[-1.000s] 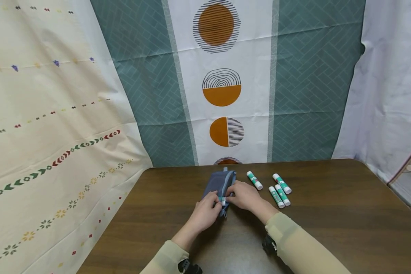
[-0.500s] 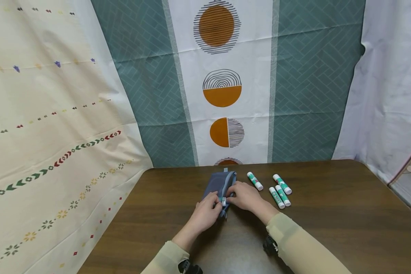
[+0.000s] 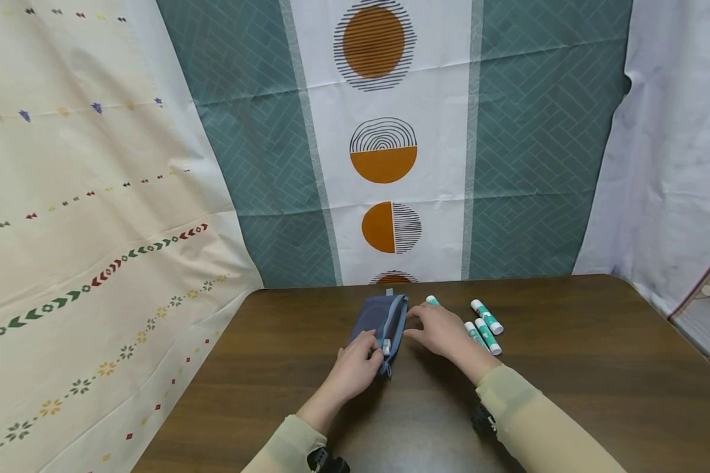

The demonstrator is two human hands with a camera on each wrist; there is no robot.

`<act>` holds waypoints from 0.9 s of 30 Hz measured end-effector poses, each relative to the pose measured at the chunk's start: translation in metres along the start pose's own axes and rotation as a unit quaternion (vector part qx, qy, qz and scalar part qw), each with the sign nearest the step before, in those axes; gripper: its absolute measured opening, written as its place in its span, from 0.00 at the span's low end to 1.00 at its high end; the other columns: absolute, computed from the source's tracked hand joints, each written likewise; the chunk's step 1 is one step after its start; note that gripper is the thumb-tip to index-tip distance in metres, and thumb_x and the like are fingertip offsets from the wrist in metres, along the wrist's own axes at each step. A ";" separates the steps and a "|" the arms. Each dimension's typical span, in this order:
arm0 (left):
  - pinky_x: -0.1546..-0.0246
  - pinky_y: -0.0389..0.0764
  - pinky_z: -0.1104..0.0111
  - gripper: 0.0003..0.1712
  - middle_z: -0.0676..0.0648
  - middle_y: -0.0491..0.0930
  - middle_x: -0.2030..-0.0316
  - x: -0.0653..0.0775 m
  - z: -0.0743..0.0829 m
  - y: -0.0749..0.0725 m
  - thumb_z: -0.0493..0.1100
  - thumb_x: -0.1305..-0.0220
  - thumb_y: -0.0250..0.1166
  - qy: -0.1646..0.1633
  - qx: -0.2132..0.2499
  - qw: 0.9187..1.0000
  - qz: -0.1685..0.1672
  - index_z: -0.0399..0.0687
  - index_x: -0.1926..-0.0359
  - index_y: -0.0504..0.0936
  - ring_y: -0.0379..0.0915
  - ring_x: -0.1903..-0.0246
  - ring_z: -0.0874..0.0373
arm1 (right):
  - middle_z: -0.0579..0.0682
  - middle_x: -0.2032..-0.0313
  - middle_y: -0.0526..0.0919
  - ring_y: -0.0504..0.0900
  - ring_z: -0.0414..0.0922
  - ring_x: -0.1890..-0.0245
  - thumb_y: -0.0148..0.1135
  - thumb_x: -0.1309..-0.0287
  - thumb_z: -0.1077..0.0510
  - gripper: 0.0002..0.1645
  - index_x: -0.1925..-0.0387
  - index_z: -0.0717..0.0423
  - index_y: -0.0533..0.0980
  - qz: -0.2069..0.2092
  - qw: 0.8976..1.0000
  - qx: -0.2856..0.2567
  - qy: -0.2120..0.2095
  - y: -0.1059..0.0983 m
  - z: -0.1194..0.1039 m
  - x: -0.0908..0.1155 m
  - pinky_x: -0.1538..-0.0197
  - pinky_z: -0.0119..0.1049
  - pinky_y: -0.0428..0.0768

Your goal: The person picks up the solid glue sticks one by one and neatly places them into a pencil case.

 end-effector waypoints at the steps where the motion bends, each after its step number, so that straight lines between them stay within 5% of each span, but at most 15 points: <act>1: 0.34 0.52 0.15 0.12 0.38 0.76 0.25 0.000 0.000 0.000 0.40 0.22 0.59 -0.001 -0.001 1.000 0.000 0.52 0.69 0.76 0.63 0.21 0.34 | 0.55 0.43 0.90 0.87 0.59 0.41 0.77 0.31 0.48 0.23 0.41 0.55 0.86 0.002 1.000 0.004 0.004 -0.002 0.002 0.000 0.43 0.61 0.85; 15: 0.34 0.53 0.15 0.13 0.38 0.77 0.26 0.003 0.001 -0.002 0.38 0.24 0.59 0.006 -0.007 1.000 0.010 0.52 0.71 0.74 0.65 0.21 0.35 | 0.68 0.34 0.81 0.80 0.69 0.34 0.77 0.31 0.47 0.36 0.30 0.64 0.79 0.031 0.998 0.047 0.031 -0.026 0.028 0.012 0.38 0.67 0.80; 27: 0.34 0.53 0.15 0.13 0.36 0.76 0.26 0.004 0.005 -0.004 0.38 0.24 0.59 0.006 -0.002 1.000 0.008 0.51 0.70 0.75 0.64 0.21 0.34 | 0.68 0.34 0.82 0.81 0.70 0.35 0.77 0.32 0.48 0.36 0.32 0.66 0.79 0.040 0.997 0.063 0.034 -0.033 0.050 0.015 0.34 0.67 0.76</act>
Point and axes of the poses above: each hand's wrist, its own x-axis away from the middle knuckle, its own y-axis out of the palm, z = x × y, the point moved 9 cm from there along -x, towards the middle knuckle
